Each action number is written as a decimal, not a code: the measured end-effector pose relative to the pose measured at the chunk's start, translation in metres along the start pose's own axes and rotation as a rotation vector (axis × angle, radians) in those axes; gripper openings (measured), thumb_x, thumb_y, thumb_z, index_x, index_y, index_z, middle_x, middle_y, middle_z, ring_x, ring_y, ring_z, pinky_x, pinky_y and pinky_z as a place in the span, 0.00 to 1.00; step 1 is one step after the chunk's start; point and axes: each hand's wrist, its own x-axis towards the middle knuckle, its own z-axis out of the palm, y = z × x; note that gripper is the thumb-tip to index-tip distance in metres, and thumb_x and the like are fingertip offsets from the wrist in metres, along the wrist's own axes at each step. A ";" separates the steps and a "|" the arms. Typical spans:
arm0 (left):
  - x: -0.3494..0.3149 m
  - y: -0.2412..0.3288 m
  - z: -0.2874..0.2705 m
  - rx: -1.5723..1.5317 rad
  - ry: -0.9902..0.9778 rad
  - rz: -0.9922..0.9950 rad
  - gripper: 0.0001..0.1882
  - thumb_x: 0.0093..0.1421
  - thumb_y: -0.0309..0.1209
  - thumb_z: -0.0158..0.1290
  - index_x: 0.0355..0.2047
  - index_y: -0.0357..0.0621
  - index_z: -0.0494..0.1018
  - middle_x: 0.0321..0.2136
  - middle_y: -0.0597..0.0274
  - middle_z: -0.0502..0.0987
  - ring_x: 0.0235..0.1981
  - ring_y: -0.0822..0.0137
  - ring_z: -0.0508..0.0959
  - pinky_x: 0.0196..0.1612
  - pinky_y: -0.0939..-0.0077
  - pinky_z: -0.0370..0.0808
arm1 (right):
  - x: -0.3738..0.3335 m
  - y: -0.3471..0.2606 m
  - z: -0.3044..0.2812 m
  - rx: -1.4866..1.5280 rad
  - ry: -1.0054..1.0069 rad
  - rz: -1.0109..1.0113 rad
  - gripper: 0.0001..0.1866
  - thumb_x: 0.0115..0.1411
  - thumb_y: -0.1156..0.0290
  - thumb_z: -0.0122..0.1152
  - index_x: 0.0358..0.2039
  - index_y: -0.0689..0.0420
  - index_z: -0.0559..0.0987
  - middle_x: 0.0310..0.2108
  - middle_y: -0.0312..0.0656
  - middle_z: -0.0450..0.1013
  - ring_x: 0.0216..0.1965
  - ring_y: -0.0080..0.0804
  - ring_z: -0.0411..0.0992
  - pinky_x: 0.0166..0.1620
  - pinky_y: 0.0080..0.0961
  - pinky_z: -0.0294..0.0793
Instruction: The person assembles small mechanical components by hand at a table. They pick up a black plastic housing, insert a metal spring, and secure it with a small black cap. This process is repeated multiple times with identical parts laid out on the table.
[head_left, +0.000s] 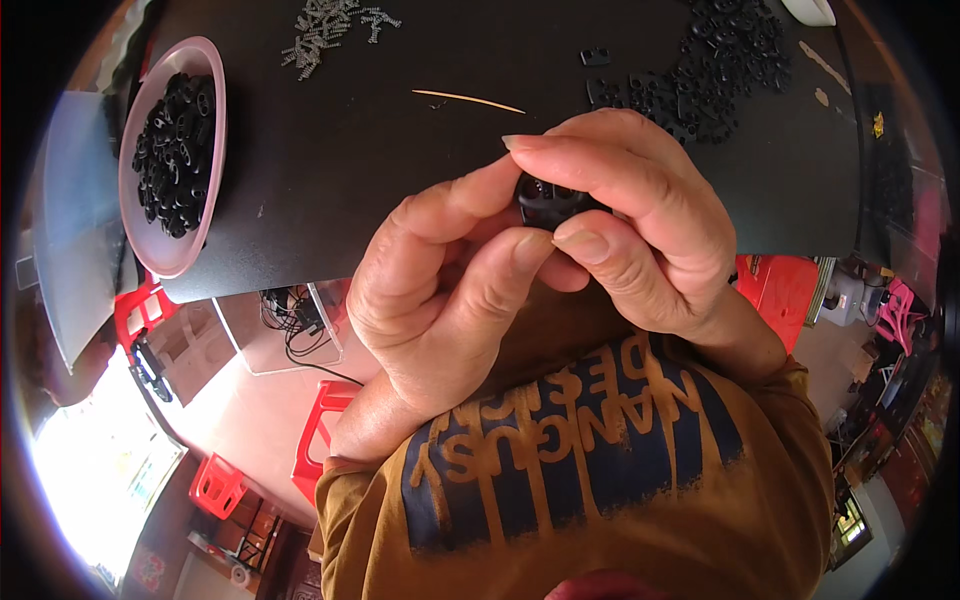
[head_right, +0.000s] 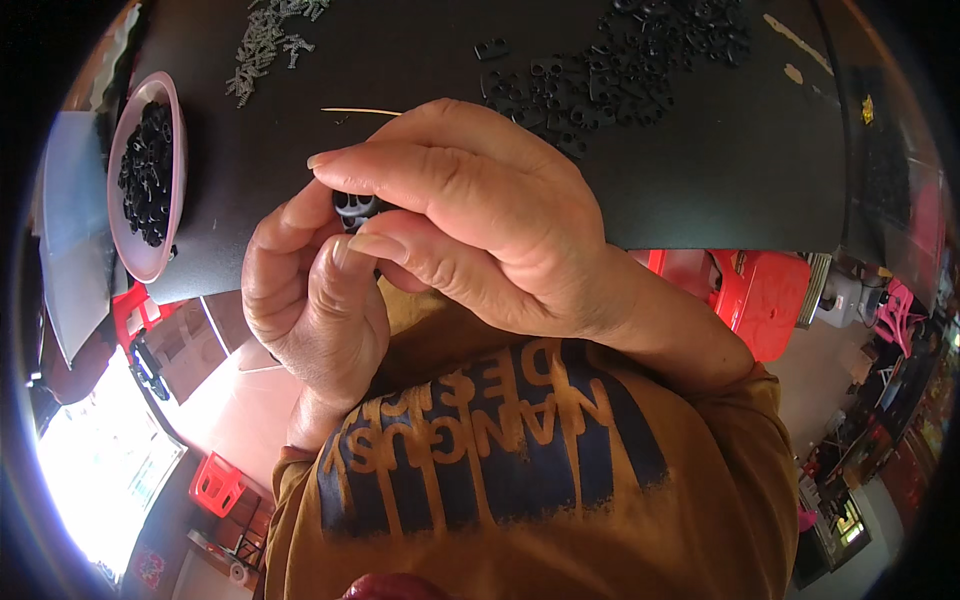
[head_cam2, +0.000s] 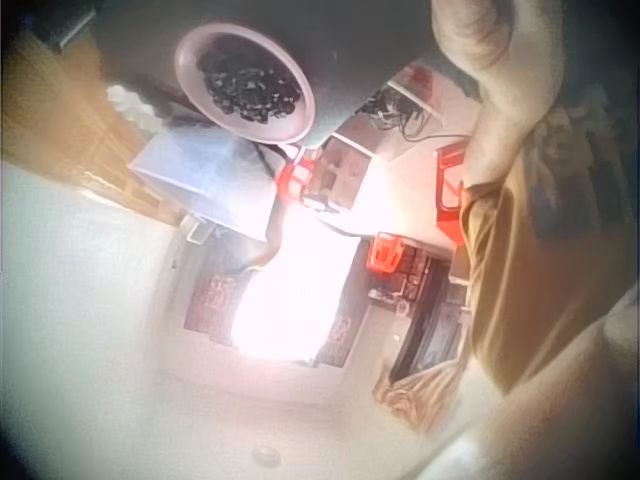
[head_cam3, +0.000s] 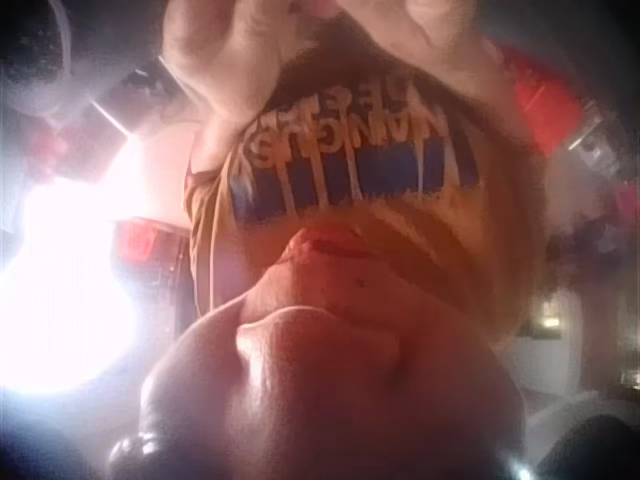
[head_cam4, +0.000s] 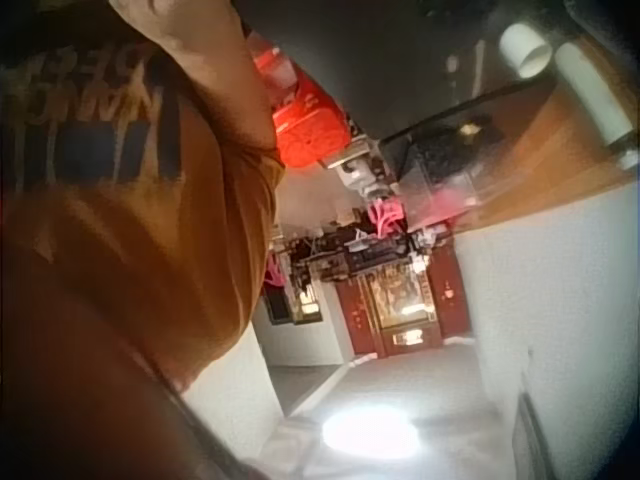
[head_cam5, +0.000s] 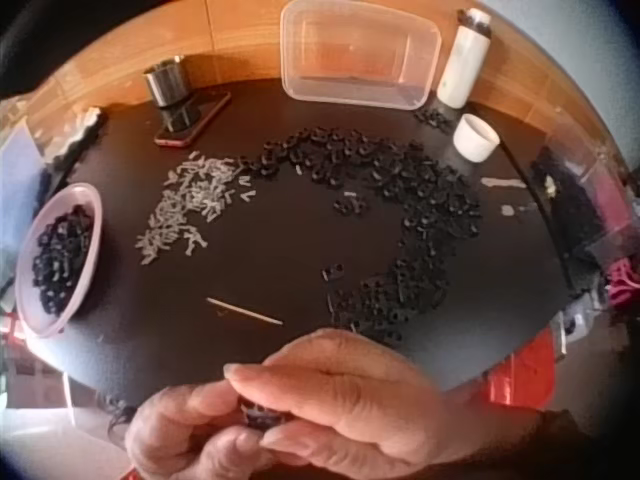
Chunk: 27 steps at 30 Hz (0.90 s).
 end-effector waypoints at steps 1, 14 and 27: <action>0.000 0.000 0.000 0.022 0.001 0.017 0.16 0.55 0.22 0.52 0.45 0.34 0.68 0.42 0.53 0.73 0.40 0.70 0.73 0.47 0.76 0.70 | 0.000 0.000 0.000 0.006 -0.001 -0.004 0.18 0.58 0.67 0.53 0.44 0.68 0.72 0.40 0.51 0.72 0.38 0.35 0.70 0.39 0.25 0.69; 0.004 0.011 0.010 0.185 0.189 -0.240 0.19 0.52 0.22 0.50 0.45 0.34 0.65 0.25 0.60 0.73 0.17 0.76 0.71 0.21 0.87 0.70 | 0.001 -0.013 0.008 0.454 0.162 0.346 0.12 0.57 0.77 0.51 0.41 0.64 0.76 0.34 0.38 0.69 0.26 0.14 0.62 0.29 0.10 0.62; 0.003 0.014 0.010 0.202 0.201 -0.254 0.18 0.52 0.21 0.51 0.44 0.34 0.64 0.27 0.60 0.74 0.18 0.76 0.70 0.21 0.86 0.70 | 0.001 -0.015 -0.003 0.284 0.043 0.280 0.13 0.55 0.78 0.55 0.42 0.65 0.75 0.33 0.38 0.69 0.26 0.14 0.61 0.29 0.10 0.60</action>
